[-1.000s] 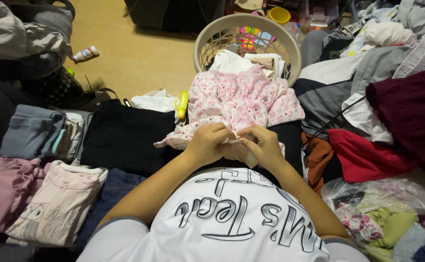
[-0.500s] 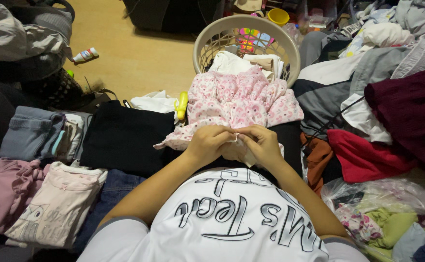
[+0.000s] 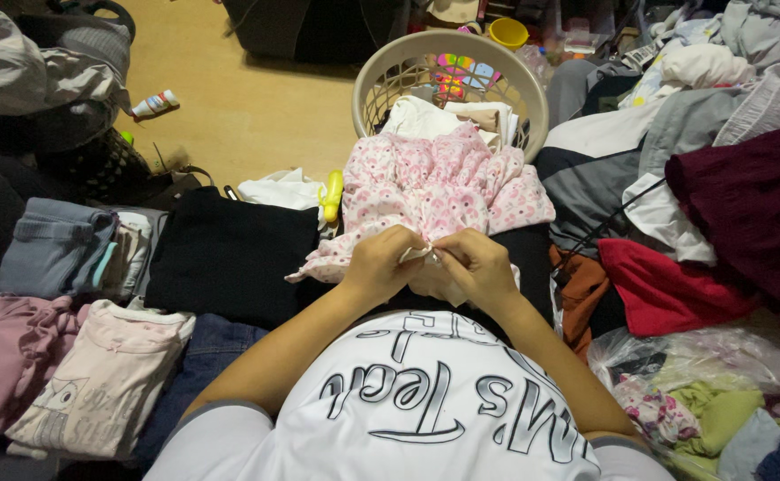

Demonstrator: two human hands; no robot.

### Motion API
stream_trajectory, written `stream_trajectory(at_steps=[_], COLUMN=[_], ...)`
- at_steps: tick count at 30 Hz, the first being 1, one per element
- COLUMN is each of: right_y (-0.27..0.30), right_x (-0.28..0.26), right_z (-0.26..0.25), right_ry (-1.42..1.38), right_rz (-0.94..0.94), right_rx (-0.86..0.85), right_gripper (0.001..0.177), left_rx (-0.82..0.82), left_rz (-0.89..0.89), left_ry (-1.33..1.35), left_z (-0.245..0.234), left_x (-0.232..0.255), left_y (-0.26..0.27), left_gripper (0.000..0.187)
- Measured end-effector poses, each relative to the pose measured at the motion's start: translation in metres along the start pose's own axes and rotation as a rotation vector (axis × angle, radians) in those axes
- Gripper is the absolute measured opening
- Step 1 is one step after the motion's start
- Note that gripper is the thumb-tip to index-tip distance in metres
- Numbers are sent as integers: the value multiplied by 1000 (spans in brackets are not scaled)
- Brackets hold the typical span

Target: The person folds a variety of clothing items including a pink patterned baby outfit, purple patterned underwear, and a yellow sweatshirt, placing them into organized piles on the floor.

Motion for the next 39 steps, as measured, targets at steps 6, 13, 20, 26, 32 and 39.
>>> stream_trajectory(at_steps=[6, 13, 20, 26, 32, 39], right_y=[-2, 2, 14, 10, -17, -44], right_x=[1, 6, 37, 82, 80, 80], right_z=[-1, 0, 6, -38, -76, -96], right_ry=[-12, -18, 95, -104, -188, -311], right_rz=[7, 73, 152, 324, 166, 120], right_rx=[-38, -260, -324, -47, 202, 258], right_gripper=[18, 75, 71, 36, 26, 10], left_rx=[0, 100, 146, 37, -197, -239], left_rz=[-13, 7, -128, -154, -215, 51], left_ry=[23, -25, 29, -42, 149, -70], left_z=[-1, -21, -44, -51, -32, -20], left_x=[-5, -15, -30, -34, -36, -14], left_y=[1, -2, -13, -23, -18, -3], left_gripper=[27, 30, 21, 26, 54, 83])
Point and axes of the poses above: each hand's wrist, its own y-axis away from the middle knuckle, its own z-axis out of the palm, x = y × z, the point moved 8 cm from there along -y, towards the middle knuckle, and after that the axes turned 4 degrees about -x, right-handed, at the moved point
